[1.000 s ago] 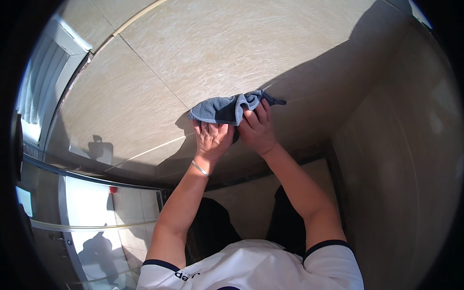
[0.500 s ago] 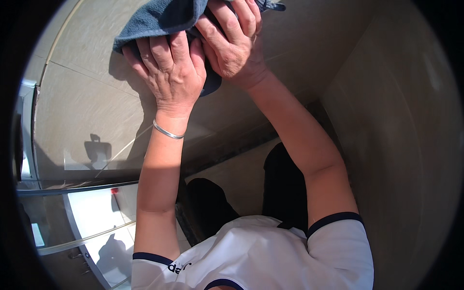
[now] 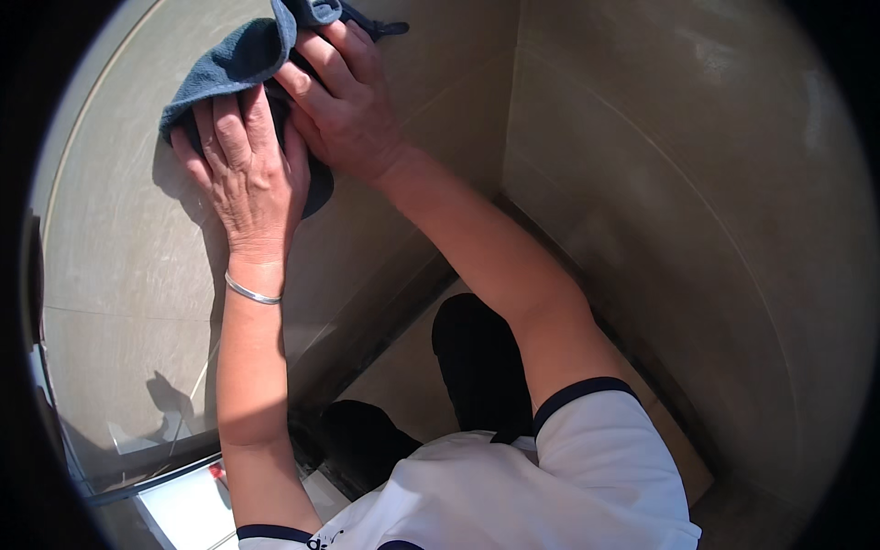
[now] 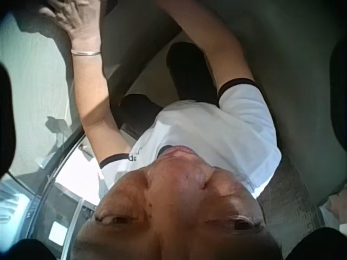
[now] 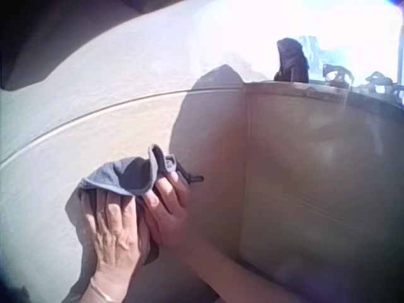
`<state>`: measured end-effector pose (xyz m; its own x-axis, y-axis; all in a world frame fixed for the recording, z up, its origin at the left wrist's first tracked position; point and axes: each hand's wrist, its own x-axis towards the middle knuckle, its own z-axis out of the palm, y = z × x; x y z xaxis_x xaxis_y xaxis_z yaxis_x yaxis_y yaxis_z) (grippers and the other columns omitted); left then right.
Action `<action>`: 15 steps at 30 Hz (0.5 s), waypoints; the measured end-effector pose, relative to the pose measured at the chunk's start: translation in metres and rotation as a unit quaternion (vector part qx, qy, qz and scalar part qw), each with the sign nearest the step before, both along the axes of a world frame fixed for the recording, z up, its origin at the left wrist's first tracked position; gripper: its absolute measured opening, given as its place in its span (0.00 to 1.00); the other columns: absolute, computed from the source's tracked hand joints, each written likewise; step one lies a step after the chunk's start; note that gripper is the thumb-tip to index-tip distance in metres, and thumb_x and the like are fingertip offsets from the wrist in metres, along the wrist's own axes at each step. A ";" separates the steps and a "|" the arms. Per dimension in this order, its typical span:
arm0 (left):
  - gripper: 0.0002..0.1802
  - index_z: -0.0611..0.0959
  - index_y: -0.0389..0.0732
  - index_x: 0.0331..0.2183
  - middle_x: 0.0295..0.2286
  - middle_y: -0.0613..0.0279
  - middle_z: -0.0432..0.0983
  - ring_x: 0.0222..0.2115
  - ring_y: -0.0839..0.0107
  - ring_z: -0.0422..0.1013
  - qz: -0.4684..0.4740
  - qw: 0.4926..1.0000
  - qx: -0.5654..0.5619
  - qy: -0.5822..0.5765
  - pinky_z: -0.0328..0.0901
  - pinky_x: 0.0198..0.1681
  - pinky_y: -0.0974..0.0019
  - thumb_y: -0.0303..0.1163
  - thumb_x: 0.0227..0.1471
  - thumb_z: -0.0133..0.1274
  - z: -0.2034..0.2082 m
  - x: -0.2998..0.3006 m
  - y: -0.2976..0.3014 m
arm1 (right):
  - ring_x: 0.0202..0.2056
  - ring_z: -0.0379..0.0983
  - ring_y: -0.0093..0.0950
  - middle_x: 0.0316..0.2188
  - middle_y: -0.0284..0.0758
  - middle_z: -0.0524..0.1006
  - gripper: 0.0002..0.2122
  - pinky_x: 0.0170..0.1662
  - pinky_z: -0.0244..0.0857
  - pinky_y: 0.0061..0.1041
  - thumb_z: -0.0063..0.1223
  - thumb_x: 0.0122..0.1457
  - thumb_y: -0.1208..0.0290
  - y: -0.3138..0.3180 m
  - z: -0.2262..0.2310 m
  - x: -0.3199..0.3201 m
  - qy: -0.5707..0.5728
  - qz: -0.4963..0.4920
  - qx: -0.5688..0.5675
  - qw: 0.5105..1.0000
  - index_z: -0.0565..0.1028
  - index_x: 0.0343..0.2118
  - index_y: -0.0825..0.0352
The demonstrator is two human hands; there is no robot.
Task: The person wipes the tiled floor and walls of a bathroom using a gray cloth. They move around the shower area, cleaning the floor, walls, and glass door, then wipe the sink and faucet.
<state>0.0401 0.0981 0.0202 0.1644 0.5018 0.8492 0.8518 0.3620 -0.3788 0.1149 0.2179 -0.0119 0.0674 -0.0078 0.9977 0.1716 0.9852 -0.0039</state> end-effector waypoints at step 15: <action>0.21 0.78 0.41 0.49 0.52 0.53 0.66 0.57 0.53 0.62 -0.002 0.990 -0.137 -0.027 0.50 0.61 0.35 0.37 0.55 0.54 -0.105 -0.037 -0.050 | 0.60 0.57 0.49 0.59 0.41 0.66 0.20 0.62 0.54 0.51 0.55 0.52 0.72 -0.062 -0.133 -0.026 -0.084 0.058 -0.129 0.986 0.74 0.50 0.66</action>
<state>0.0031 0.0485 -0.0845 0.1249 0.7145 0.6884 0.8751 0.2476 -0.4158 0.0885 0.1560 -0.1445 -0.1133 0.2450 0.9629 0.0768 0.9684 -0.2374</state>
